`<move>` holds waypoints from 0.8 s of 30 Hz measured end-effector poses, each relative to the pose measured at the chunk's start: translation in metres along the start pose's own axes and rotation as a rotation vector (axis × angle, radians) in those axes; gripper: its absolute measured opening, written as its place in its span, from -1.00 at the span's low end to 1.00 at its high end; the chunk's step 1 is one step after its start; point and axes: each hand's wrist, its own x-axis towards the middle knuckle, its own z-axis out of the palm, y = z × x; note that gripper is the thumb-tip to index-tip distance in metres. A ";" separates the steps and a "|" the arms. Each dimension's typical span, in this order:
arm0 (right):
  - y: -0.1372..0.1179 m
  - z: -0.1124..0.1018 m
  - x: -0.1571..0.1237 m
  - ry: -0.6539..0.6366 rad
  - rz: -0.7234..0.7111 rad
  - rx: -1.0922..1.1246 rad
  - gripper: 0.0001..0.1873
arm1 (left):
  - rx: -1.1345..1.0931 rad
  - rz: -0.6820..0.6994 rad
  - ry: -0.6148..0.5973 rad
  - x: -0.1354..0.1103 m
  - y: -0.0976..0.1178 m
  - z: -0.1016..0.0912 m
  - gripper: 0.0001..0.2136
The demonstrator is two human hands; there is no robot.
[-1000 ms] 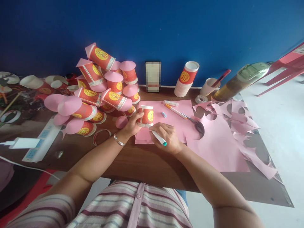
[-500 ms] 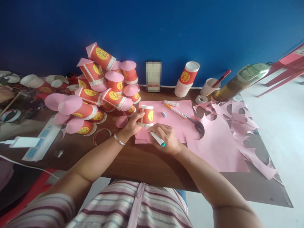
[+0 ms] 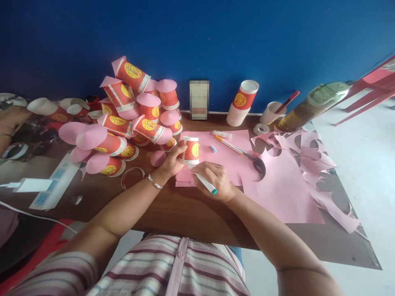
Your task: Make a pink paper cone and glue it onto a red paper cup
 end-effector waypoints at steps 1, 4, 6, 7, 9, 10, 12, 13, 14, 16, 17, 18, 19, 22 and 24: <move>0.001 0.000 -0.001 0.013 -0.010 -0.017 -0.74 | -0.008 0.005 0.001 0.000 0.000 -0.001 -0.77; 0.008 0.000 -0.005 0.018 0.005 -0.091 -0.65 | -0.018 0.017 -0.009 0.001 -0.001 -0.004 -0.80; 0.013 0.001 -0.009 0.020 0.042 -0.134 -0.62 | -0.023 0.006 -0.021 0.001 0.000 -0.005 -0.81; 0.016 0.002 -0.010 0.024 0.052 -0.155 -0.62 | -0.025 -0.006 -0.030 0.001 0.000 -0.005 -0.81; 0.020 0.005 -0.012 0.024 0.049 -0.211 -0.64 | -0.043 -0.018 -0.041 0.000 0.000 -0.004 -0.80; 0.022 0.006 -0.013 0.016 0.039 -0.243 -0.64 | -0.059 -0.017 -0.038 0.000 0.001 -0.004 -0.80; 0.024 0.009 -0.013 -0.003 0.019 -0.294 -0.67 | -0.088 -0.011 -0.027 0.000 0.001 -0.003 -0.80; 0.025 0.010 -0.014 -0.006 0.014 -0.308 -0.69 | -0.103 -0.011 -0.022 0.000 0.002 -0.002 -0.80; 0.026 0.010 -0.014 -0.004 0.010 -0.315 -0.70 | -0.119 -0.014 -0.022 -0.001 0.002 -0.001 -0.80; 0.028 0.010 -0.014 0.000 0.003 -0.309 -0.71 | -0.142 -0.025 -0.038 0.000 0.003 -0.001 -0.79; 0.028 0.010 -0.015 0.002 -0.005 -0.302 -0.69 | -0.153 -0.031 -0.043 0.000 0.003 -0.001 -0.78; 0.029 0.009 -0.015 0.001 -0.014 -0.297 -0.67 | -0.163 -0.031 -0.040 0.001 0.002 -0.001 -0.79; 0.030 0.008 -0.015 -0.002 -0.023 -0.296 -0.63 | -0.173 -0.029 -0.027 0.001 0.002 -0.002 -0.79; 0.032 0.004 -0.015 -0.009 -0.038 -0.307 -0.53 | -0.188 -0.007 0.039 0.004 0.000 -0.003 -0.81; 0.032 0.001 -0.014 -0.018 -0.053 -0.314 -0.50 | -0.177 0.012 0.051 0.004 -0.001 -0.002 -0.78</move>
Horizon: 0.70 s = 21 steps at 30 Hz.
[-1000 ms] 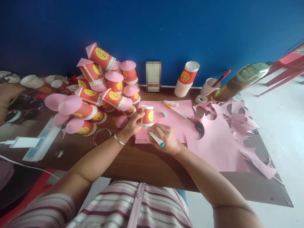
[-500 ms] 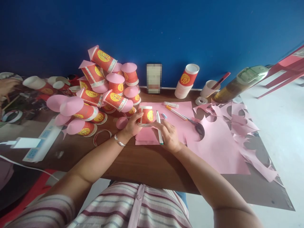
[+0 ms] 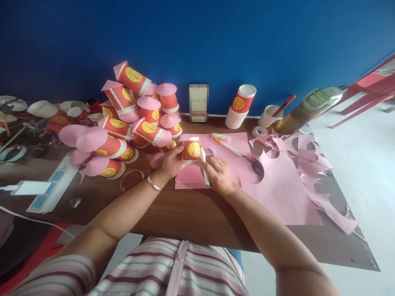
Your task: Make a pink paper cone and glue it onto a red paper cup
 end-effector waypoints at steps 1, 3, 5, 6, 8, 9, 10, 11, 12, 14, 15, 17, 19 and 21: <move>0.000 -0.001 0.001 -0.005 -0.019 -0.003 -0.50 | 0.018 0.003 -0.012 0.000 0.000 0.001 -0.75; 0.000 -0.003 0.003 -0.022 -0.082 -0.015 -0.50 | 0.080 -0.002 -0.054 -0.002 0.001 0.003 -0.63; -0.001 -0.004 0.004 -0.045 -0.156 -0.030 -0.50 | 0.151 -0.009 -0.073 -0.005 0.001 0.005 -0.52; -0.001 -0.004 0.004 -0.054 -0.182 -0.035 -0.50 | 0.174 -0.010 -0.065 -0.006 0.001 0.005 -0.50; -0.002 -0.002 0.004 -0.042 -0.182 -0.027 -0.52 | 0.171 -0.003 -0.027 -0.007 0.001 0.003 -0.54; -0.003 0.000 0.004 -0.027 -0.153 -0.010 -0.55 | 0.155 -0.005 -0.009 -0.007 0.001 0.002 -0.57; -0.003 0.001 0.004 -0.007 -0.110 0.014 -0.57 | 0.139 -0.009 0.005 -0.006 0.000 0.000 -0.60; -0.003 0.002 0.004 0.014 -0.060 0.042 -0.59 | 0.128 -0.013 0.016 -0.006 -0.001 -0.002 -0.62; -0.003 0.003 0.004 0.033 -0.014 0.071 -0.60 | 0.122 -0.013 0.026 -0.005 -0.001 -0.004 -0.65; -0.003 0.002 0.004 0.054 0.055 0.117 -0.61 | 0.120 -0.012 0.040 -0.004 -0.002 -0.006 -0.69; -0.003 0.000 0.005 0.056 0.072 0.130 -0.61 | 0.118 -0.011 0.039 -0.003 -0.003 -0.007 -0.70; -0.006 -0.005 0.006 0.032 0.074 0.132 -0.62 | 0.109 -0.002 0.022 -0.001 -0.003 -0.007 -0.71; -0.011 -0.010 0.007 -0.007 0.057 0.121 -0.66 | 0.105 0.009 -0.016 0.000 -0.003 -0.005 -0.69; -0.017 -0.013 0.009 -0.029 0.044 0.113 -0.70 | 0.114 0.014 -0.041 0.000 -0.002 -0.003 -0.69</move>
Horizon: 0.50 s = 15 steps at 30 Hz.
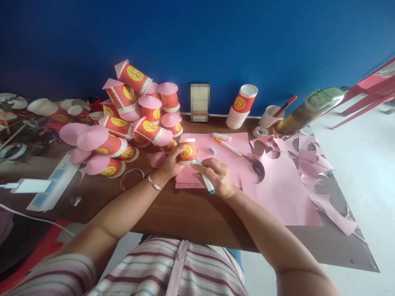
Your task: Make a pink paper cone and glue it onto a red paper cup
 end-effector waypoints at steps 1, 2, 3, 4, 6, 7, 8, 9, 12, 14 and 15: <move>-0.003 0.000 0.001 -0.001 -0.006 0.005 -0.71 | 0.007 -0.007 -0.004 0.000 0.000 0.001 -0.69; -0.005 0.001 0.001 0.007 -0.013 0.017 -0.71 | 0.013 -0.016 0.001 0.000 0.000 0.001 -0.70; -0.008 0.002 0.002 0.020 -0.024 0.036 -0.71 | 0.017 -0.021 0.012 -0.001 0.000 0.002 -0.70; -0.009 0.003 0.002 0.033 -0.034 0.059 -0.71 | 0.018 -0.022 0.025 -0.001 0.000 0.002 -0.70; -0.011 0.007 0.003 0.051 -0.047 0.107 -0.73 | 0.019 -0.026 0.044 -0.001 0.000 0.002 -0.68; -0.011 0.008 0.003 0.056 -0.044 0.126 -0.74 | 0.021 -0.027 0.051 -0.002 0.000 0.003 -0.66; -0.011 0.009 0.003 0.058 -0.036 0.139 -0.75 | 0.025 -0.029 0.056 -0.002 -0.001 0.003 -0.65; -0.011 0.009 0.003 0.058 -0.028 0.149 -0.75 | 0.030 -0.032 0.059 -0.002 -0.001 0.003 -0.65; -0.011 0.009 0.003 0.052 -0.024 0.166 -0.77 | 0.049 -0.022 0.062 -0.003 0.000 0.005 -0.65; -0.011 0.008 0.004 0.038 -0.035 0.174 -0.78 | 0.053 -0.004 0.069 -0.004 0.001 0.006 -0.65; -0.011 0.007 0.005 0.033 -0.036 0.179 -0.79 | 0.051 0.005 0.074 -0.004 0.001 0.006 -0.66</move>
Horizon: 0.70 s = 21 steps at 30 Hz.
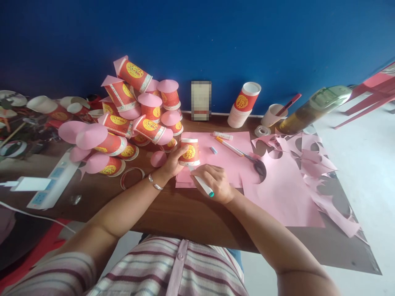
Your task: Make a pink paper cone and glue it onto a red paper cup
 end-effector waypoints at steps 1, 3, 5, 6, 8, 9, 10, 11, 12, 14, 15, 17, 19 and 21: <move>0.000 0.000 0.001 -0.002 0.003 0.005 -0.80 | -0.004 0.007 0.005 0.000 0.000 0.000 -0.67; -0.001 0.000 0.002 -0.003 0.009 0.015 -0.82 | -0.012 0.018 0.006 -0.001 0.000 0.001 -0.69; -0.001 0.001 0.002 -0.007 0.018 0.011 -0.84 | -0.012 0.021 -0.003 -0.001 0.000 0.001 -0.70; -0.001 0.001 0.002 -0.011 0.023 0.005 -0.84 | -0.011 0.020 -0.006 -0.001 0.001 0.001 -0.70; -0.001 0.001 0.002 -0.019 0.035 -0.003 -0.86 | -0.008 0.015 -0.006 -0.002 0.002 0.001 -0.70; -0.001 0.001 0.001 -0.022 0.040 -0.005 -0.87 | -0.006 0.011 -0.006 -0.002 0.002 0.002 -0.70; 0.000 0.001 0.001 -0.023 0.043 -0.006 -0.89 | -0.004 0.007 -0.007 -0.002 0.002 0.002 -0.70; 0.000 0.001 0.001 -0.024 0.044 -0.006 -0.90 | -0.003 0.004 -0.008 -0.002 0.003 0.002 -0.70; 0.000 0.000 0.001 -0.026 0.044 -0.009 -0.90 | -0.004 0.005 -0.011 -0.002 0.003 0.002 -0.70; 0.001 -0.001 0.001 -0.024 0.044 -0.017 -0.89 | -0.004 0.010 -0.018 -0.001 0.003 0.002 -0.70; 0.002 -0.001 0.000 -0.020 0.043 -0.021 -0.88 | -0.002 0.014 -0.021 -0.001 0.002 0.001 -0.70; 0.003 -0.002 0.000 -0.005 0.042 -0.030 -0.86 | 0.010 0.022 -0.023 0.000 0.001 0.000 -0.69; 0.005 -0.002 -0.001 0.006 0.041 -0.042 -0.85 | 0.022 0.029 -0.021 0.001 0.001 0.000 -0.69; 0.006 -0.002 -0.001 0.014 0.040 -0.059 -0.84 | 0.033 0.033 -0.025 0.001 0.001 -0.001 -0.69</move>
